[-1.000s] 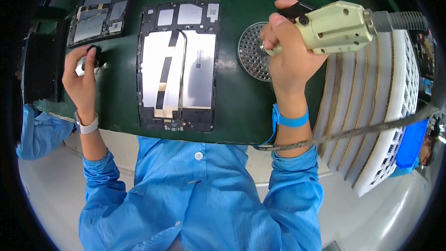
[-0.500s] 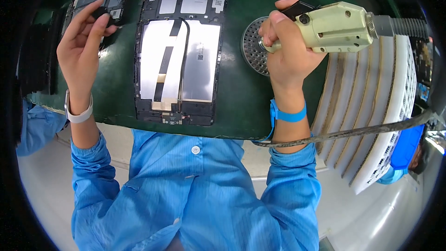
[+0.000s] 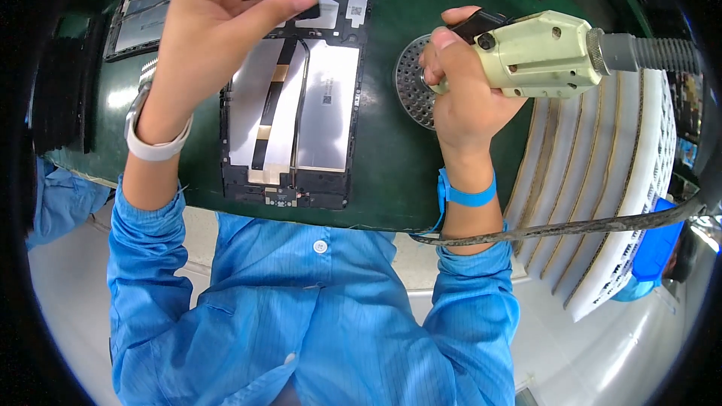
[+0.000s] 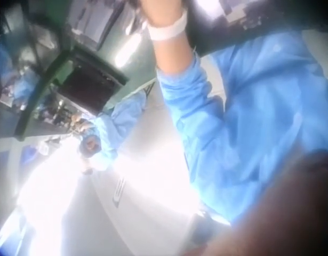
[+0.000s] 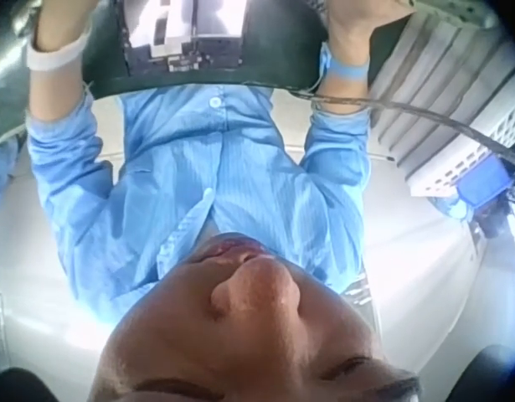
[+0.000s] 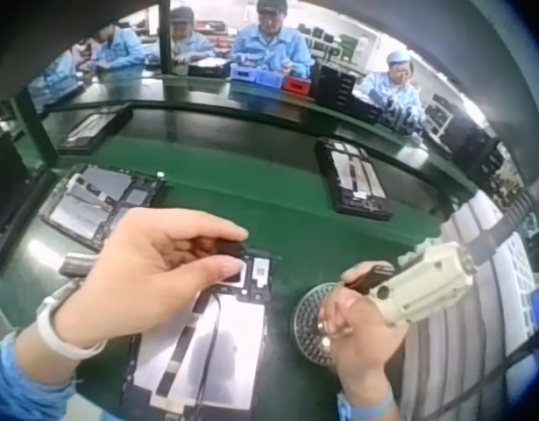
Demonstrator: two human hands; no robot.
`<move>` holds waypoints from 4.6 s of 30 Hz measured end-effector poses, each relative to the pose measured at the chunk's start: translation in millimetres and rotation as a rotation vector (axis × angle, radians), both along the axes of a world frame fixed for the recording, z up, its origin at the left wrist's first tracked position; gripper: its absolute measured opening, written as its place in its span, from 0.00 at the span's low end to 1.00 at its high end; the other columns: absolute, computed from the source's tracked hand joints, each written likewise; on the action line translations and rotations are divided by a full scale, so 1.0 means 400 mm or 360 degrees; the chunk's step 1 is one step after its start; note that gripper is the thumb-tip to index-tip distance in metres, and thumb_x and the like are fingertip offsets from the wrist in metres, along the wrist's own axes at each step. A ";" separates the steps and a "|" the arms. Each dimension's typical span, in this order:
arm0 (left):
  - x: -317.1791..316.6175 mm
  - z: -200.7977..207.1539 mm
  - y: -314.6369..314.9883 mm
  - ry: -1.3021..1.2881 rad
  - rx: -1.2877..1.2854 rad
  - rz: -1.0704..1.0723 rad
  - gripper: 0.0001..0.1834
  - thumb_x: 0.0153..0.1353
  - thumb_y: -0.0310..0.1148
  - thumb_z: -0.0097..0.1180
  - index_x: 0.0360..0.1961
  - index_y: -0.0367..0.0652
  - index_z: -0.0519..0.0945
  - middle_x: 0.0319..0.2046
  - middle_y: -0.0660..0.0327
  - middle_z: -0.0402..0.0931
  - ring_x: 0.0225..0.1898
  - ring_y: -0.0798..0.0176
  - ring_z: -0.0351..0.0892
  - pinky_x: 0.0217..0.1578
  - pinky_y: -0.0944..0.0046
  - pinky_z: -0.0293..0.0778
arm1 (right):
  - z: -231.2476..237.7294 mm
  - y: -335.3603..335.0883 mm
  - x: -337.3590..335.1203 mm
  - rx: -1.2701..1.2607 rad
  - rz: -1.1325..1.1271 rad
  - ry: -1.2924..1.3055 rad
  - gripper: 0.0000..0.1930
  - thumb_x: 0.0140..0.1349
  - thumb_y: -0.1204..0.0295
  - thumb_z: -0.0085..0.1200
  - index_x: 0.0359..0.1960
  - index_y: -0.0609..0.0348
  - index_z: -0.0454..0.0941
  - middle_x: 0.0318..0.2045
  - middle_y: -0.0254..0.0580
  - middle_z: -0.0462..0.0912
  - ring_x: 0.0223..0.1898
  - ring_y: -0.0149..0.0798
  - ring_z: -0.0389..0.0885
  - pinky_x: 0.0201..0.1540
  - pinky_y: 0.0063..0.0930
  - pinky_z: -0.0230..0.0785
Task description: The person assembles tablet devices by fitting components onto tablet frames, driving screws with an electric screwdriver, and placing the devices on the conveyor belt.
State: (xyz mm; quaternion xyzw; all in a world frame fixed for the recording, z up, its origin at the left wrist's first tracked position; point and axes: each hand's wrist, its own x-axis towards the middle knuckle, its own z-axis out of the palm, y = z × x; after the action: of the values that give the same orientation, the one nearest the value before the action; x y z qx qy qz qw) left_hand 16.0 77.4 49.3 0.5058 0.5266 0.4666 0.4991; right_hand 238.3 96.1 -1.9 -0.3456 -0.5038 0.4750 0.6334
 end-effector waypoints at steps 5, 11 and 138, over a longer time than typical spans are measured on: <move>0.031 -0.065 0.013 -0.0049 0.0260 0.0055 0.12 0.60 0.17 0.61 0.46 0.29 0.80 0.31 0.62 0.80 0.29 0.75 0.78 0.31 0.77 0.75 | 0.003 0.000 -0.006 -0.0002 0.0038 0.0051 0.08 0.55 0.83 0.52 0.37 0.72 0.76 0.16 0.38 0.74 0.16 0.30 0.70 0.23 0.27 0.67; 0.027 -0.094 0.028 -0.0178 0.0237 0.0194 0.11 0.60 0.17 0.61 0.45 0.29 0.80 0.29 0.64 0.78 0.30 0.76 0.77 0.31 0.78 0.73 | 0.006 0.003 -0.001 0.0019 0.0059 0.0080 0.08 0.55 0.83 0.52 0.37 0.72 0.76 0.17 0.39 0.74 0.16 0.30 0.69 0.23 0.26 0.67; 0.043 -0.177 0.020 0.0810 0.0243 -0.0294 0.05 0.51 0.30 0.64 0.29 0.42 0.87 0.24 0.56 0.82 0.27 0.58 0.82 0.33 0.62 0.77 | 0.053 -0.057 -0.157 0.0022 0.0343 -0.0029 0.11 0.54 0.79 0.49 0.39 0.72 0.72 0.15 0.41 0.70 0.16 0.33 0.67 0.25 0.31 0.66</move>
State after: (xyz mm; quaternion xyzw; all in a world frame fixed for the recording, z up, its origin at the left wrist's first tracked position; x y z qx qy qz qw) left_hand 33.2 85.5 -21.5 0.6886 0.5500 0.3156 0.3517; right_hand 175.6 73.5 19.3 -0.2892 -0.5470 0.5338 0.5764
